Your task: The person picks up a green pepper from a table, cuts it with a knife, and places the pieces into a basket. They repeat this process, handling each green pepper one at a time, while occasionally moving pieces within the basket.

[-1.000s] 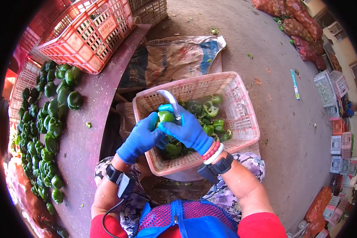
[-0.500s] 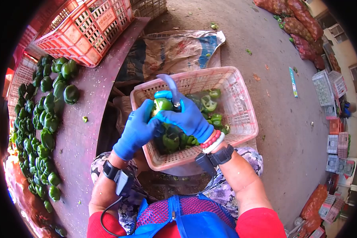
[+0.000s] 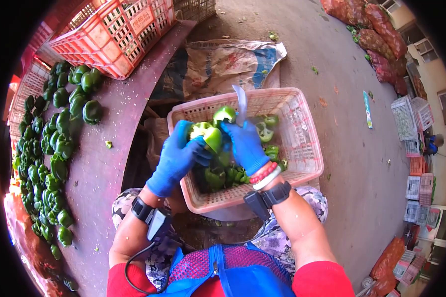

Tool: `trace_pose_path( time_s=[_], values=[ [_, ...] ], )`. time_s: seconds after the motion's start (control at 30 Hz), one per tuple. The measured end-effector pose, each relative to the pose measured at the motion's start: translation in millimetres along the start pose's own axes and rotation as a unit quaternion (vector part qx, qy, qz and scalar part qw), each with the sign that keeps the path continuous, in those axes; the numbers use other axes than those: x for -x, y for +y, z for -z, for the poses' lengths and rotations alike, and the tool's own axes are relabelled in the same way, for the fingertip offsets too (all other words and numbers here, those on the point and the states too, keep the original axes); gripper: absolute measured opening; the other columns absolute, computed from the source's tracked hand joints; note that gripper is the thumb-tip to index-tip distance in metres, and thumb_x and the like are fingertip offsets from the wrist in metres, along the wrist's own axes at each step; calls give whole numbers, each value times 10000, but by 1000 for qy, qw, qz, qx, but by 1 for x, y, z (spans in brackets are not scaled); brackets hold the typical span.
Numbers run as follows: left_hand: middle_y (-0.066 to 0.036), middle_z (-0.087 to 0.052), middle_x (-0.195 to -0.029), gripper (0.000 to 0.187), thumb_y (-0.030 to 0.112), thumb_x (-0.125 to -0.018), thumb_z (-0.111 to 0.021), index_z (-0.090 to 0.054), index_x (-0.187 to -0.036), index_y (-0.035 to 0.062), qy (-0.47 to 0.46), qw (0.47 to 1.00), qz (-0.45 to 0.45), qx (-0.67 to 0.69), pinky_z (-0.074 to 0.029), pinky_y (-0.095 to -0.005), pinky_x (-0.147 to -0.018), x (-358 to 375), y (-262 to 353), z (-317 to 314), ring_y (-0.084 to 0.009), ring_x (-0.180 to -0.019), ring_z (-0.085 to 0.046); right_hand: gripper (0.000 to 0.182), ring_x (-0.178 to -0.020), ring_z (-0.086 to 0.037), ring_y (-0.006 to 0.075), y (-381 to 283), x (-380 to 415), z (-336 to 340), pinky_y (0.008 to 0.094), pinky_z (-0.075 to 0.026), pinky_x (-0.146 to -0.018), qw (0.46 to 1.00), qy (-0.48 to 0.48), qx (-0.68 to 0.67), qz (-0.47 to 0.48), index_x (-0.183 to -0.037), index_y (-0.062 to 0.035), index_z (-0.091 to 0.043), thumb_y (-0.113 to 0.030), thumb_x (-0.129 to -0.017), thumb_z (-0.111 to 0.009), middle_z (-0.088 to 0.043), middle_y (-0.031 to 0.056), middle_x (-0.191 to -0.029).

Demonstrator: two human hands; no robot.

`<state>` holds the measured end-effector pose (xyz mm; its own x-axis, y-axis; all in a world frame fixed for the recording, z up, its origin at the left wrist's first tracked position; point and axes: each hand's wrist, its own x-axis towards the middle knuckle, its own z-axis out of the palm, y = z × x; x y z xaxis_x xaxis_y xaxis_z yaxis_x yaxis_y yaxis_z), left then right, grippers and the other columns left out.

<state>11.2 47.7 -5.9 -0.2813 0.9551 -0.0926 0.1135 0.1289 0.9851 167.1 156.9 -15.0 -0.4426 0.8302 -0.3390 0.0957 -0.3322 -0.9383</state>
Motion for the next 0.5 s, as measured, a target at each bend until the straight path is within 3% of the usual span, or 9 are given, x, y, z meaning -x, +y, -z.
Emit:
trace_pose_path(
  time_s=[0.03, 0.07, 0.1, 0.17, 0.27, 0.33, 0.37, 0.47, 0.5],
  values=[
    [-137, -674, -977, 262, 201, -989, -586, -494, -1180, 47, -6, 992, 73, 103, -599, -326, -617, -3, -4, 7, -222, -738, -713, 226, -813, -668, 183, 6, -6, 12, 344, -539, -754, 998, 13, 53, -20, -1077, -27, -688, -186, -916, -691, -697, 69, -896],
    [-149, -672, -1004, 282, 221, -996, -590, -492, -1194, 46, -12, 977, 105, 187, -612, -345, -635, -1, 3, 15, -245, -749, -717, 241, -821, -669, 196, 6, -8, 23, 362, -542, -774, 993, 27, 106, -43, -1088, -31, -687, -191, -908, -701, -698, 65, -902],
    [-157, -658, -1063, 330, 246, -1000, -603, -491, -1229, 36, -21, 972, 92, 217, -623, -366, -653, 0, 3, 21, -260, -776, -721, 413, -976, -654, 200, 5, -11, 33, 369, -513, -897, 948, -14, 315, 37, -1243, -40, -633, -207, -881, -743, -689, 74, -1076],
    [-164, -649, -1092, 339, 246, -999, -603, -493, -1240, 34, 2, 973, 97, 207, -626, -375, -665, -2, -1, 19, -275, -794, -723, 579, -1101, -594, 168, -3, -1, 24, 341, -466, -971, 968, -85, 209, 109, -1369, -60, -546, -223, -861, -769, -639, 78, -1217],
    [-148, -647, -1087, 319, 229, -999, -591, -506, -1241, 39, -12, 982, 85, 167, -610, -357, -618, -5, -11, 8, -246, -746, -709, 866, -1261, -473, 146, -35, 16, 4, 313, -375, -1074, 952, -229, 111, 169, -1547, -95, -346, -218, -825, -808, -531, 85, -1404],
    [-123, -658, -1002, 263, 238, -1000, -581, -525, -1180, 54, -58, 986, 94, 125, -565, -313, -544, -6, -14, 9, -206, -662, -677, 893, -1246, -492, 166, -36, 22, -2, 318, -390, -1064, 948, -265, 95, 149, -1556, -94, -330, -216, -815, -815, -547, 83, -1386],
    [-105, -663, -942, 236, 251, -999, -579, -535, -1138, 65, -86, 980, 128, 127, -530, -280, -495, -4, 1, 12, -179, -612, -654, 754, -1144, -583, 177, -35, 25, -3, 311, -465, -974, 952, -233, 120, 159, -1470, -72, -450, -184, -818, -811, -620, 90, -1268],
    [-70, -667, -823, 223, 293, -989, -589, -544, -1058, 86, -170, 953, 199, 149, -451, -214, -408, 2, 41, 25, -127, -534, -613, 546, -897, -656, 143, -39, 35, 5, 272, -529, -768, 961, -274, -23, -25, -1294, -79, -574, -182, -812, -811, -678, 71, -1075],
    [-60, -669, -817, 262, 322, -970, -614, -543, -1074, 92, -176, 947, 185, 192, -406, -181, -397, 3, 32, 23, -100, -548, -612, 384, -700, -622, 108, -41, 37, 6, 245, -504, -600, 957, -282, -55, -38, -1128, -90, -613, -222, -820, -803, -669, 40, -903]
  ],
)
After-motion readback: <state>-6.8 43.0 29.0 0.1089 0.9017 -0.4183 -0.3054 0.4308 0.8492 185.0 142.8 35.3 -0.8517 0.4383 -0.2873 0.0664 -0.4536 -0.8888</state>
